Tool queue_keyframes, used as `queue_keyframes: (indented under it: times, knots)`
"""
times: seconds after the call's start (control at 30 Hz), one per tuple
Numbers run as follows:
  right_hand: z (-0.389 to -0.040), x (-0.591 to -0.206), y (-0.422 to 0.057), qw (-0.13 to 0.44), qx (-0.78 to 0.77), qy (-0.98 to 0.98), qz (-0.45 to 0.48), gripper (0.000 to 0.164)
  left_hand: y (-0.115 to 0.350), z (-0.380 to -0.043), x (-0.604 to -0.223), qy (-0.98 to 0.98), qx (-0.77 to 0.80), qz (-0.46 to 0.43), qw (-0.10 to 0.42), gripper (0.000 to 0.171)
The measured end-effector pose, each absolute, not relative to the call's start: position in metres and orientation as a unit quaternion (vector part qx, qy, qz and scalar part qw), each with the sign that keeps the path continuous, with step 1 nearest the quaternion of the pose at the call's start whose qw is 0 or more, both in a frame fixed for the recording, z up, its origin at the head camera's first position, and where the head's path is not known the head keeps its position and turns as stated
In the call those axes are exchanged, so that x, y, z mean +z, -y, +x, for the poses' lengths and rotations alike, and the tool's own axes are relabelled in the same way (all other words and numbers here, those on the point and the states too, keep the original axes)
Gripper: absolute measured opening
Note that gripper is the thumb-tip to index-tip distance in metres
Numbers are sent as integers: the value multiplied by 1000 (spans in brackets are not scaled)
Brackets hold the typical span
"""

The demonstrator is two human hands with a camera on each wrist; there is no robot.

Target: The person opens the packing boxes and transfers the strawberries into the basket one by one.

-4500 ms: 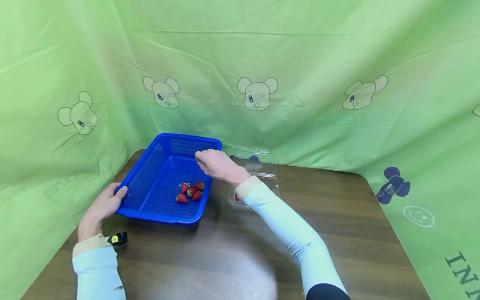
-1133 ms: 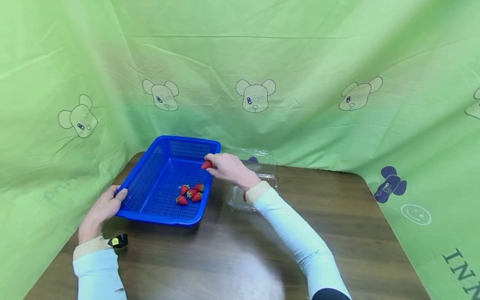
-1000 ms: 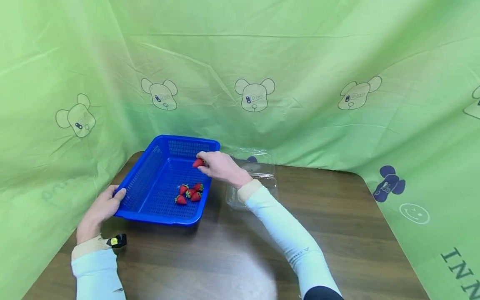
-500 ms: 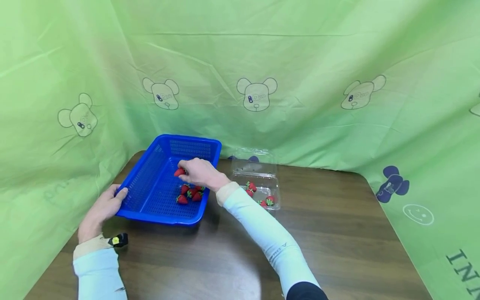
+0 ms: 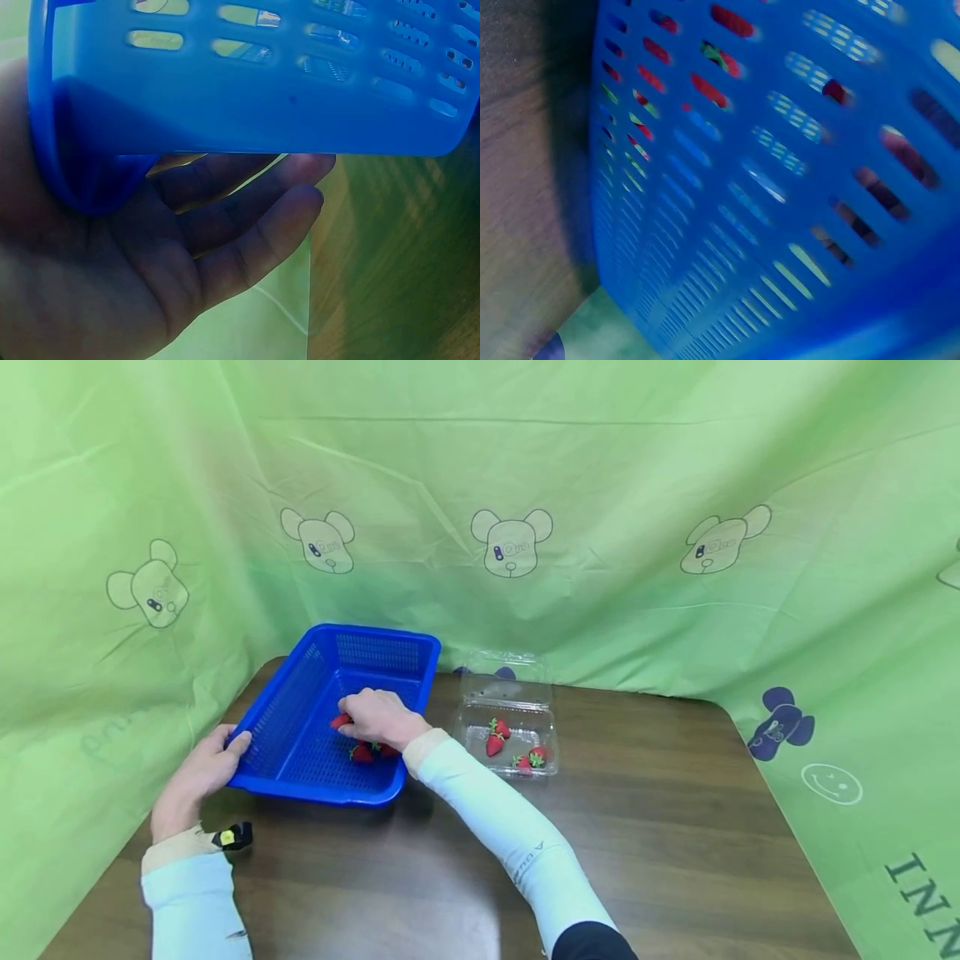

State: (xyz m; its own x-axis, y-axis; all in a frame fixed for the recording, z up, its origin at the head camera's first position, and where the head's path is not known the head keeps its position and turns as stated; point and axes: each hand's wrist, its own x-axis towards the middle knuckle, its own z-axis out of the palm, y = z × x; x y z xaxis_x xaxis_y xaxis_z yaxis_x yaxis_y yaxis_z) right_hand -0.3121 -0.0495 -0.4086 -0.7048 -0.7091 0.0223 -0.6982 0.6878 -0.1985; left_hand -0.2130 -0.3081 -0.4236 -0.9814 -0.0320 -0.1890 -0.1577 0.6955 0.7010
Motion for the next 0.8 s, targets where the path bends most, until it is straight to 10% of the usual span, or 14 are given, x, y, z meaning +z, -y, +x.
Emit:
queue_keyframes:
  times: [0.8]
  knots:
    - [-316, -432, 54, 124, -33, -920, -370, 25, 308, -213, -426, -917, 389, -51, 71, 60]
